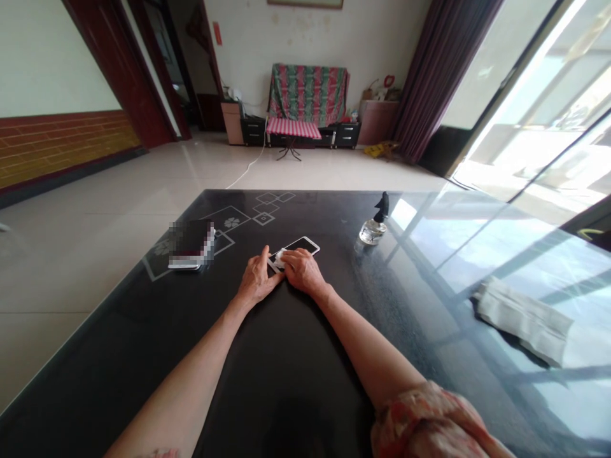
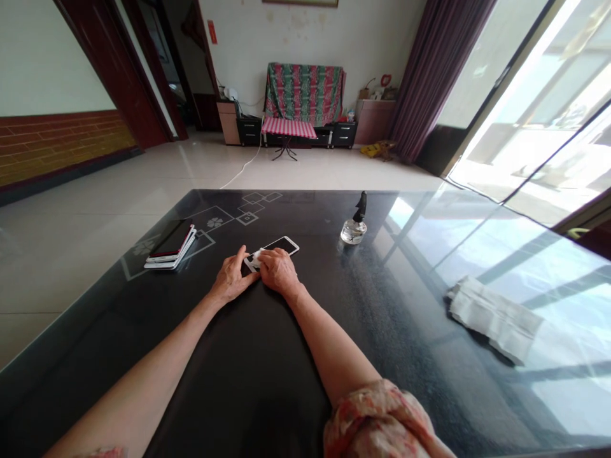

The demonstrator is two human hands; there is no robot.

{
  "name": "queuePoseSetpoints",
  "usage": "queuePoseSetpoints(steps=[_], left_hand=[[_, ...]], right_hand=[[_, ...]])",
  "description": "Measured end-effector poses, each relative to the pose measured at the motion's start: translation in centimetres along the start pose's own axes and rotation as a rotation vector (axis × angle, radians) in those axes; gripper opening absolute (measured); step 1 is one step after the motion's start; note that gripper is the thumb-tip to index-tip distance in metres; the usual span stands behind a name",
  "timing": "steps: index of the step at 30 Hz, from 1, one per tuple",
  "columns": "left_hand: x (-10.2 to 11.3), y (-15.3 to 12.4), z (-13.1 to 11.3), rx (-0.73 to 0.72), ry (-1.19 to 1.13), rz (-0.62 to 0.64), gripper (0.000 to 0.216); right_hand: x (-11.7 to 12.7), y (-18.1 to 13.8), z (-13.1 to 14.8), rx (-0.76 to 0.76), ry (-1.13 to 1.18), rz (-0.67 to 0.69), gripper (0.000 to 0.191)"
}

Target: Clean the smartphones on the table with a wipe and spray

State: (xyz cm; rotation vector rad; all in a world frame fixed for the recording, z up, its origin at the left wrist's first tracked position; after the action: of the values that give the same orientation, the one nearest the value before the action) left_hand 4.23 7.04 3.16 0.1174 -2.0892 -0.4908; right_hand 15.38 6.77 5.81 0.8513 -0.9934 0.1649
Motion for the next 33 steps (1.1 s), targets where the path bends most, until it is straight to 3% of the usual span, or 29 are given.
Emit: queuePoseSetpoints(steps=[2,5,10,13,16,20,23,33], left_hand=[[-0.1,0.1,0.1,-0.005,0.0,0.007,0.08],[-0.2,0.1,0.4,0.018,0.012,0.013,0.08],[0.1,-0.1,0.3,0.052,0.029,0.008,0.077],[0.2,-0.2,0.2,0.077,0.014,0.021,0.077],[0.4,-0.2,0.2,0.089,0.003,0.009,0.078],[0.4,0.0,0.2,0.082,-0.018,0.0,0.077],[0.2,0.0,0.4,0.092,-0.021,0.009,0.078],[0.4,-0.3,0.1,0.078,-0.012,-0.001,0.076]], right_hand=[[-0.4,0.1,1.0,0.049,0.023,0.032,0.023],[-0.1,0.1,0.2,0.017,0.004,0.03,0.023],[1.7,-0.5,-4.2,-0.206,-0.095,-0.044,0.022],[2.1,-1.0,-5.5,-0.307,-0.136,-0.075,0.02],[1.6,-1.0,-4.2,-0.245,-0.09,-0.072,0.02],[0.1,-0.6,-0.3,-0.017,0.029,-0.009,0.024],[-0.3,-0.3,1.0,0.057,0.071,0.015,0.025],[1.8,-1.0,-5.4,-0.309,-0.1,-0.078,0.022]])
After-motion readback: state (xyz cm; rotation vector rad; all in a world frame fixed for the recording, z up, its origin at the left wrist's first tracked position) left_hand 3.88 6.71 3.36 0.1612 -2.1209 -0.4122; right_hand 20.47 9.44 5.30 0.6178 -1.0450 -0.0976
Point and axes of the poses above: each hand's wrist, its own y-axis towards the middle knuckle, its own x-axis out of the back of the hand, z = x × y, the point moved 10 cm from there along y, towards the middle knuckle, and after that the axes turned 5 degrees about x, right-handed, at the moved point
